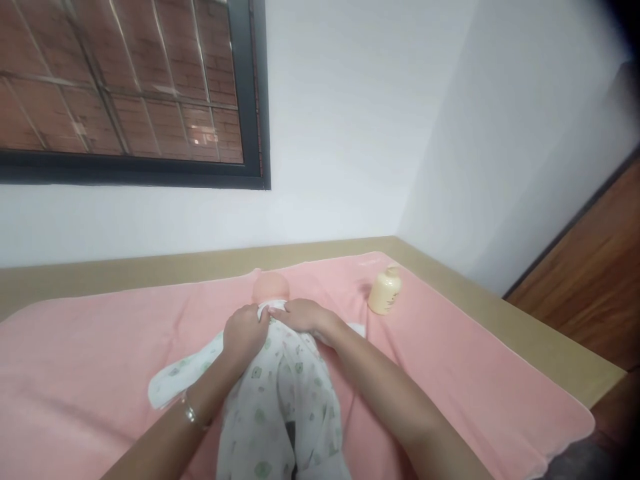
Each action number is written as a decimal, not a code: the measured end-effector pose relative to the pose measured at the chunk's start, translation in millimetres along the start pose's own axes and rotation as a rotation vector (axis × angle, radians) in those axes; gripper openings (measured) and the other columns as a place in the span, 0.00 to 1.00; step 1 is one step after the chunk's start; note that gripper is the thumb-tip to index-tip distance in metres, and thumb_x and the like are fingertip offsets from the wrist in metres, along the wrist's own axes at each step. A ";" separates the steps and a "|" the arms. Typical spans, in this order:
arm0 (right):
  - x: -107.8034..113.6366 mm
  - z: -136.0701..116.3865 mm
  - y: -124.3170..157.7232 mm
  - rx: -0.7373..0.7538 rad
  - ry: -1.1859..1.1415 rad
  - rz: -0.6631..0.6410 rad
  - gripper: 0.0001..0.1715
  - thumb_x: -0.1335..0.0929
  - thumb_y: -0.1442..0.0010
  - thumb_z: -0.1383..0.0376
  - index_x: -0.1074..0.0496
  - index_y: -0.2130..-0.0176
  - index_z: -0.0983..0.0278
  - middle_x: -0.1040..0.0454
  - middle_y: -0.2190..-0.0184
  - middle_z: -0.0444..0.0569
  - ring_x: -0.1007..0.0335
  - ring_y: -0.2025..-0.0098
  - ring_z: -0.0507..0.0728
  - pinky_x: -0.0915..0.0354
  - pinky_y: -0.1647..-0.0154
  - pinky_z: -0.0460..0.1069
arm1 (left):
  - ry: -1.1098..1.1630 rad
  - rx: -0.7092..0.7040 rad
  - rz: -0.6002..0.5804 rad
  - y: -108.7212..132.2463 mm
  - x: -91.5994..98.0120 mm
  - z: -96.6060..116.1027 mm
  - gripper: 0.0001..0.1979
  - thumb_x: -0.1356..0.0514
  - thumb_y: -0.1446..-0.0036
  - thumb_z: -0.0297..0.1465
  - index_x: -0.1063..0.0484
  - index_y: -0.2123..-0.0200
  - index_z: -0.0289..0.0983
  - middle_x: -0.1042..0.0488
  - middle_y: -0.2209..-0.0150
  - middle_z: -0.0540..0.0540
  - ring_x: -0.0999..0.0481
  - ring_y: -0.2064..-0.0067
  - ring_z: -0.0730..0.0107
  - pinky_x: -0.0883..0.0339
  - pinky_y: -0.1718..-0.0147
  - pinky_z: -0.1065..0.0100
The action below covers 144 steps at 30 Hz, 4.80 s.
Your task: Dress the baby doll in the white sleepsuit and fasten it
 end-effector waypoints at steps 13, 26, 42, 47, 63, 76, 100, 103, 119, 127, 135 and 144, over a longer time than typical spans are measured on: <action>-1.4 -9.6 1.4 -0.057 0.044 0.038 0.45 0.53 0.39 0.41 0.25 0.61 0.67 0.25 0.60 0.58 0.29 0.57 0.65 0.35 0.58 0.56 | -0.016 -0.005 0.003 1.0 -2.1 -1.1 0.20 0.57 0.40 0.39 0.32 0.72 0.36 0.28 0.69 0.42 0.30 0.67 0.63 0.43 0.69 0.67; -14.6 -10.4 -5.1 -0.149 0.109 0.188 0.44 0.56 0.36 0.44 0.25 0.62 0.66 0.24 0.63 0.58 0.28 0.60 0.63 0.35 0.60 0.55 | -0.019 -0.002 0.006 2.5 -1.3 -0.8 0.22 0.58 0.39 0.40 0.30 0.69 0.34 0.27 0.68 0.41 0.29 0.65 0.62 0.43 0.68 0.67; -12.3 -15.4 8.1 -0.084 0.100 0.237 0.40 0.55 0.35 0.48 0.26 0.61 0.66 0.25 0.63 0.57 0.29 0.61 0.61 0.38 0.62 0.51 | -0.125 -0.110 0.054 11.1 5.7 6.0 0.21 0.58 0.37 0.36 0.29 0.71 0.34 0.27 0.69 0.41 0.29 0.65 0.62 0.43 0.66 0.65; -14.1 -32.1 17.2 0.027 0.148 0.334 0.38 0.55 0.34 0.50 0.28 0.62 0.65 0.26 0.64 0.56 0.30 0.63 0.59 0.39 0.64 0.50 | -0.066 -0.061 -0.072 8.4 4.8 0.5 0.27 0.62 0.36 0.40 0.28 0.69 0.34 0.25 0.68 0.39 0.27 0.66 0.61 0.41 0.68 0.65; -22.5 -18.4 6.0 -0.068 0.338 0.319 0.23 0.47 0.35 0.63 0.27 0.62 0.65 0.26 0.67 0.56 0.29 0.64 0.62 0.38 0.66 0.52 | -0.115 -0.088 0.056 10.2 1.2 1.8 0.24 0.60 0.36 0.39 0.29 0.69 0.34 0.25 0.69 0.41 0.28 0.64 0.59 0.41 0.65 0.62; -18.1 -25.9 11.8 -0.106 0.270 0.316 0.27 0.49 0.34 0.61 0.26 0.63 0.67 0.26 0.66 0.58 0.29 0.64 0.61 0.38 0.65 0.52 | -0.109 -0.082 0.057 11.4 1.2 1.6 0.24 0.60 0.37 0.38 0.28 0.71 0.35 0.25 0.69 0.42 0.28 0.66 0.62 0.43 0.66 0.64; -14.6 -38.2 22.4 -0.010 0.462 0.205 0.12 0.38 0.44 0.70 0.27 0.62 0.66 0.26 0.67 0.57 0.29 0.65 0.62 0.37 0.66 0.53 | -0.162 -0.112 0.053 11.3 6.7 8.7 0.23 0.59 0.37 0.36 0.27 0.72 0.35 0.25 0.71 0.41 0.28 0.65 0.60 0.44 0.64 0.62; -10.6 -29.2 16.5 -0.112 0.343 0.232 0.18 0.43 0.38 0.65 0.26 0.62 0.66 0.26 0.65 0.58 0.29 0.63 0.63 0.36 0.65 0.53 | -0.177 -0.169 0.117 13.0 9.0 12.5 0.22 0.58 0.37 0.34 0.28 0.73 0.35 0.26 0.71 0.41 0.28 0.64 0.60 0.45 0.62 0.60; -15.6 -12.3 -0.2 -0.170 0.156 0.245 0.30 0.49 0.34 0.58 0.26 0.62 0.68 0.25 0.64 0.58 0.29 0.61 0.63 0.36 0.62 0.54 | -0.116 -0.075 0.076 11.0 2.1 6.5 0.20 0.57 0.38 0.37 0.30 0.71 0.35 0.27 0.69 0.43 0.29 0.65 0.61 0.43 0.67 0.64; -16.5 -4.7 -3.3 -0.228 0.052 0.183 0.36 0.52 0.34 0.52 0.27 0.57 0.69 0.26 0.60 0.61 0.30 0.55 0.62 0.38 0.56 0.54 | -0.091 -0.027 -0.003 8.7 3.0 6.2 0.20 0.58 0.38 0.38 0.31 0.68 0.34 0.26 0.67 0.41 0.28 0.64 0.62 0.43 0.68 0.66; -15.1 -8.5 -1.2 -0.251 0.054 0.170 0.37 0.52 0.33 0.52 0.27 0.57 0.71 0.26 0.60 0.62 0.30 0.55 0.62 0.39 0.55 0.53 | -0.088 -0.023 0.009 8.3 1.2 5.3 0.19 0.58 0.38 0.38 0.32 0.69 0.35 0.27 0.68 0.42 0.29 0.64 0.62 0.44 0.67 0.66; -15.2 -8.1 -0.8 -0.242 0.046 0.173 0.37 0.52 0.34 0.52 0.27 0.56 0.71 0.26 0.59 0.61 0.30 0.55 0.62 0.38 0.56 0.53 | -0.085 -0.016 0.002 8.5 1.6 5.3 0.19 0.57 0.38 0.38 0.32 0.69 0.35 0.27 0.68 0.42 0.29 0.64 0.62 0.44 0.66 0.65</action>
Point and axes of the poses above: each hand's wrist, its own y-axis away from the middle knuckle, its own x-axis out of the back of the hand, z = x × y, the point moved 3 cm from there along -y, towards the middle knuckle
